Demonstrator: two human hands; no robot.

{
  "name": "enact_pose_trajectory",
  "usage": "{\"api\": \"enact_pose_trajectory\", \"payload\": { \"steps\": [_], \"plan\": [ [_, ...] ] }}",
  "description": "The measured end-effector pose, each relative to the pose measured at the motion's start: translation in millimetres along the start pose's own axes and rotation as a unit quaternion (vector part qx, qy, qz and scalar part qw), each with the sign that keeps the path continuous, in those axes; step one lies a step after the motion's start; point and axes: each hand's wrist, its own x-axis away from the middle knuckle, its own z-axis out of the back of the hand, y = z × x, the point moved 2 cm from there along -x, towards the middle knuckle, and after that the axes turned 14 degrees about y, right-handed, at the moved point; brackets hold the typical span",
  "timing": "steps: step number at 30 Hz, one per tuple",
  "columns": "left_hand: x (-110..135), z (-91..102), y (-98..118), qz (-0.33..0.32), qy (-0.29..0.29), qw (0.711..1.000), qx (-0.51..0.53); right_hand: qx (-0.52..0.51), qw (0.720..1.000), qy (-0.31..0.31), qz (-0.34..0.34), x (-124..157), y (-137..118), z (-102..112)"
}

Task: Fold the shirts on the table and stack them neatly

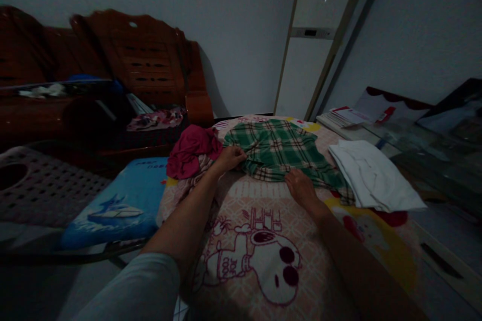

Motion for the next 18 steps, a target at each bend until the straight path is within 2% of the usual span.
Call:
{"api": "enact_pose_trajectory", "payload": {
  "steps": [2,4,5,9,13,18],
  "plan": [
    [-0.5,0.1,5.8,-0.054,0.053,0.997,-0.03,-0.011,1.0,0.022,-0.01,-0.8,1.9,-1.6],
    [1.9,-3.6,14.2,-0.116,0.081,0.988,-0.061,-0.026,0.999,0.041,-0.01,-0.1,3.1,-3.2],
    [4.1,-7.6,18.2,-0.145,0.076,0.984,-0.075,-0.03,0.998,0.047,-0.01,0.6,3.4,-3.8],
    [15.1,-30.4,23.9,-0.227,-0.01,0.96,-0.162,-0.039,0.997,0.061,-0.013,3.2,4.2,-4.7],
    [16.7,-41.0,14.2,-0.222,-0.013,0.945,-0.239,-0.049,0.996,0.069,-0.014,3.6,4.5,-4.9],
    [11.2,-36.8,8.3,-0.197,0.016,0.955,-0.221,-0.047,0.996,0.078,-0.011,3.7,5.4,-6.3]
  ]
}}
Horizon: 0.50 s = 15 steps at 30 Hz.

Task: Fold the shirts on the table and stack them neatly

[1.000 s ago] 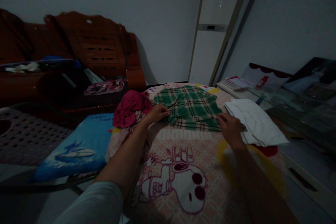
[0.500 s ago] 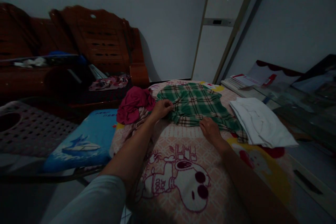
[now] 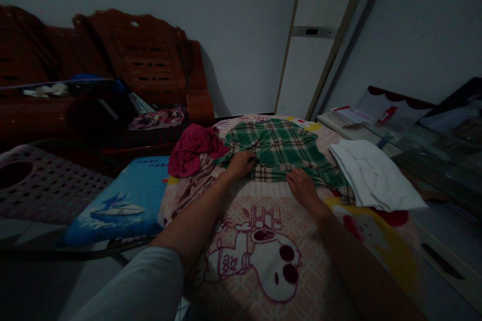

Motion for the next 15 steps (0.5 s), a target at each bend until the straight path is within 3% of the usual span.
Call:
{"api": "enact_pose_trajectory", "payload": {
  "steps": [6,9,15],
  "plan": [
    [-8.5,15.1,-3.3,0.09,0.112,0.98,0.137,-0.009,1.0,0.001,-0.005,0.9,1.4,0.3],
    [-12.1,32.0,-6.9,0.124,0.193,0.942,0.244,-0.037,0.999,0.013,-0.008,2.0,1.9,1.0],
    [-13.5,64.9,-11.9,0.161,0.329,0.839,0.403,-0.023,0.999,0.025,0.0,3.0,0.2,1.2]
  ]
}}
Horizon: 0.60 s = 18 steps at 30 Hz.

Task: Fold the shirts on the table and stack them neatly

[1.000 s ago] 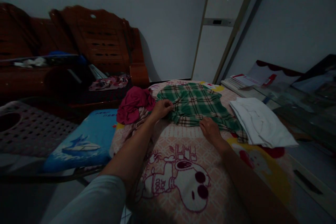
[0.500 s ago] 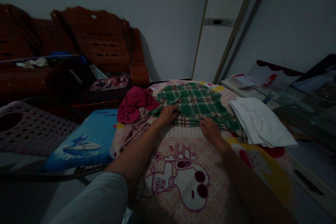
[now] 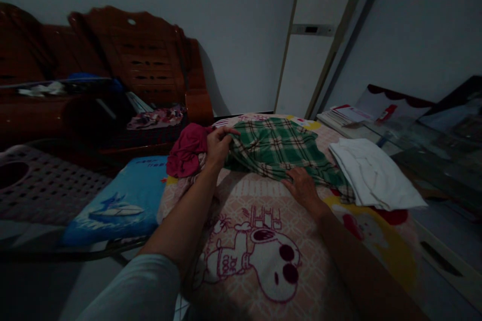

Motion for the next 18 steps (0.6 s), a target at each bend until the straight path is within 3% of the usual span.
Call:
{"api": "enact_pose_trajectory", "payload": {
  "steps": [5,10,13,18],
  "plan": [
    [-4.6,3.7,1.4,0.012,0.043,0.997,0.063,0.05,0.999,0.0,-0.016,-1.3,-0.1,2.8],
    [-6.1,0.4,-5.2,-0.013,-0.004,0.997,0.08,0.051,0.998,-0.001,-0.029,-1.1,4.0,3.3],
    [-5.0,-0.7,-5.0,-0.03,-0.02,0.998,0.056,0.032,0.998,0.005,-0.046,-0.7,9.1,0.5],
    [-1.2,2.9,1.1,-0.023,0.018,1.0,0.009,0.022,0.996,0.052,-0.067,0.0,14.5,0.8]
  ]
}}
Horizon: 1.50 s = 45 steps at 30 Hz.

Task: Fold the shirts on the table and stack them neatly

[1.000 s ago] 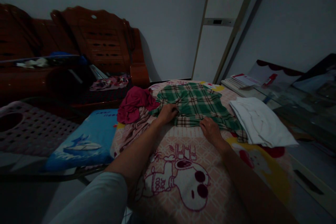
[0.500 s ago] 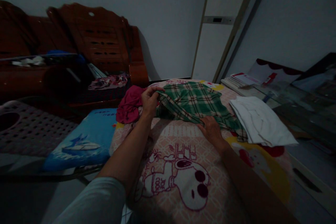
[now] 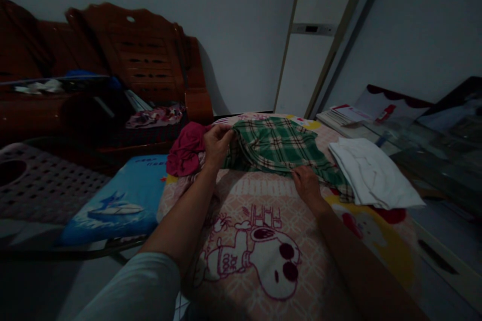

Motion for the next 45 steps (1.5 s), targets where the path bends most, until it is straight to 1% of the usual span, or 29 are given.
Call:
{"api": "enact_pose_trajectory", "payload": {
  "steps": [2,5,9,11,15,17,18,20,22,24,26,27,28,30,31,32,33,34,36,37,38,39,41,45],
  "plan": [
    [0.0,1.8,3.5,-0.003,0.02,1.0,-0.002,0.007,1.0,0.021,-0.003,0.1,0.6,2.6],
    [-2.9,5.4,6.8,-0.025,0.057,0.998,-0.018,0.026,0.999,0.04,-0.016,-0.6,1.7,7.4],
    [-9.5,11.9,4.4,-0.047,0.103,0.992,-0.054,0.057,0.996,0.058,-0.037,-3.2,-1.0,15.7],
    [-12.3,15.0,2.2,-0.051,0.124,0.989,-0.062,0.043,0.997,0.06,-0.018,-4.0,-9.7,20.1],
    [-15.1,18.6,0.2,-0.051,0.142,0.986,-0.066,-0.031,0.997,0.031,0.063,-2.3,-37.3,23.2],
    [-15.8,19.5,-0.1,-0.05,0.147,0.986,-0.064,-0.025,0.996,0.017,0.08,-1.3,-44.6,21.7],
    [-16.1,20.0,-0.3,-0.052,0.151,0.985,-0.062,-0.01,0.997,0.013,0.075,-1.4,-44.3,20.8],
    [-16.8,20.9,-0.7,-0.056,0.157,0.984,-0.055,0.031,0.999,0.015,0.033,-3.1,-36.1,20.7],
    [-17.5,21.6,-1.0,-0.057,0.161,0.984,-0.048,0.053,0.998,0.027,-0.026,-6.2,-22.6,23.6],
    [-17.9,21.6,-1.2,-0.055,0.16,0.985,-0.045,0.028,0.995,0.044,-0.082,-9.7,-11.2,28.0],
    [-17.8,21.0,-1.2,-0.052,0.154,0.986,-0.045,-0.051,0.986,0.052,-0.151,-12.2,-6.3,30.4],
    [-17.6,20.5,-1.3,-0.05,0.15,0.986,-0.044,-0.103,0.973,0.05,-0.198,-12.7,-6.2,30.1],
    [-17.5,20.2,-1.4,-0.05,0.147,0.987,-0.044,-0.161,0.953,0.047,-0.251,-12.7,-7.4,28.6],
    [-17.6,19.9,-1.8,-0.051,0.148,0.987,-0.041,-0.274,0.896,0.052,-0.345,-11.9,-12.5,24.1],
    [-17.8,20.1,-2.2,-0.051,0.151,0.986,-0.041,-0.318,0.871,0.063,-0.37,-11.7,-15.3,22.0],
    [-18.2,20.5,-2.6,-0.05,0.154,0.986,-0.041,-0.346,0.857,0.078,-0.374,-11.9,-17.7,20.8],
    [-18.6,20.9,-3.1,-0.048,0.157,0.986,-0.041,-0.356,0.859,0.096,-0.356,-12.4,-19.5,20.7],
    [-19.0,21.4,-3.7,-0.046,0.16,0.985,-0.041,-0.346,0.876,0.111,-0.318,-13.2,-20.7,21.4],
    [-19.8,22.3,-4.7,-0.039,0.162,0.985,-0.039,-0.282,0.928,0.119,-0.211,-13.8,-21.8,23.3],
    [-20.0,22.7,-5.2,-0.036,0.162,0.985,-0.037,-0.243,0.951,0.112,-0.156,-13.2,-21.9,23.5],
    [-20.1,22.9,-5.6,-0.033,0.163,0.986,-0.035,-0.209,0.967,0.099,-0.109,-11.9,-21.5,22.7],
    [-20.1,23.1,-5.8,-0.031,0.162,0.986,-0.034,-0.182,0.977,0.081,-0.073,-10.0,-20.8,20.9],
    [-19.8,23.3,-6.1,-0.033,0.161,0.986,-0.037,-0.149,0.987,0.047,-0.027,-5.4,-18.4,15.2],
    [-19.2,23.4,-6.5,-0.038,0.157,0.986,-0.041,-0.109,0.994,0.005,0.016,0.8,-13.8,3.5]
  ]
}}
